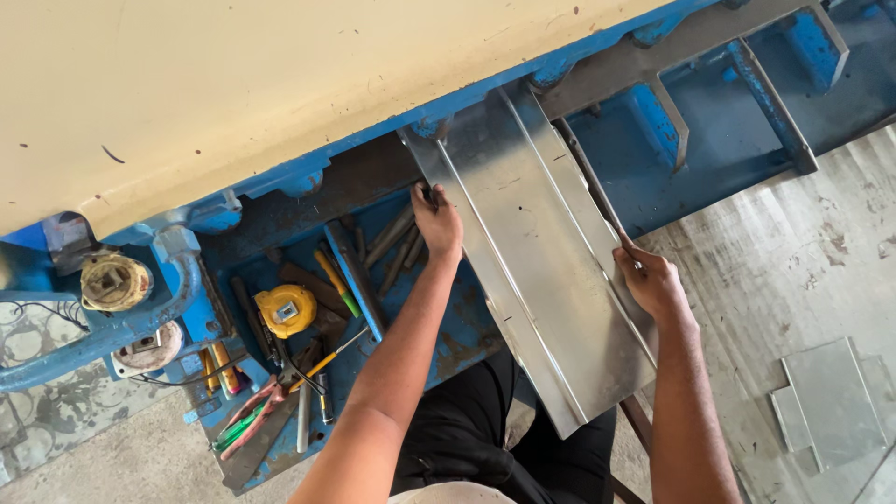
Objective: The person operates a manual metal bending machine to shape a long, flat metal sheet. They repeatedly feed the sheet into the machine, pull down a lever to bend the metal, and then remove the sheet to inspect the formed edge before repeating the process.
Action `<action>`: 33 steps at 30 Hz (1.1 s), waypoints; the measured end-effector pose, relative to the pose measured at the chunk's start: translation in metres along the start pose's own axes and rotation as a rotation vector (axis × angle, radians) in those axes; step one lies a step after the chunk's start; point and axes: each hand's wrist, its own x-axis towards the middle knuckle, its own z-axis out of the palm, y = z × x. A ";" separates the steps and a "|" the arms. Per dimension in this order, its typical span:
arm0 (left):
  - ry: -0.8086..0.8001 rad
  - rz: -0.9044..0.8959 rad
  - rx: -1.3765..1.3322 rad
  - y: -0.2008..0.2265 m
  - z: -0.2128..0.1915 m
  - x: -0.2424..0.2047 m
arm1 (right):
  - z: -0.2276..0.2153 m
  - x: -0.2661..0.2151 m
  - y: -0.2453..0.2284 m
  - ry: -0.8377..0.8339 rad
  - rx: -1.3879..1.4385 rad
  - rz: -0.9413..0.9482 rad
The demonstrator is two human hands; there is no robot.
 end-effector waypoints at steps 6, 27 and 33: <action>0.003 0.028 0.034 0.001 0.001 0.000 | -0.004 -0.004 -0.008 0.001 0.004 0.000; 0.051 0.115 0.042 -0.008 0.003 0.001 | 0.004 0.002 0.007 0.018 0.013 0.040; 0.039 0.075 0.100 0.000 0.001 -0.001 | 0.004 0.003 0.007 0.020 0.006 0.021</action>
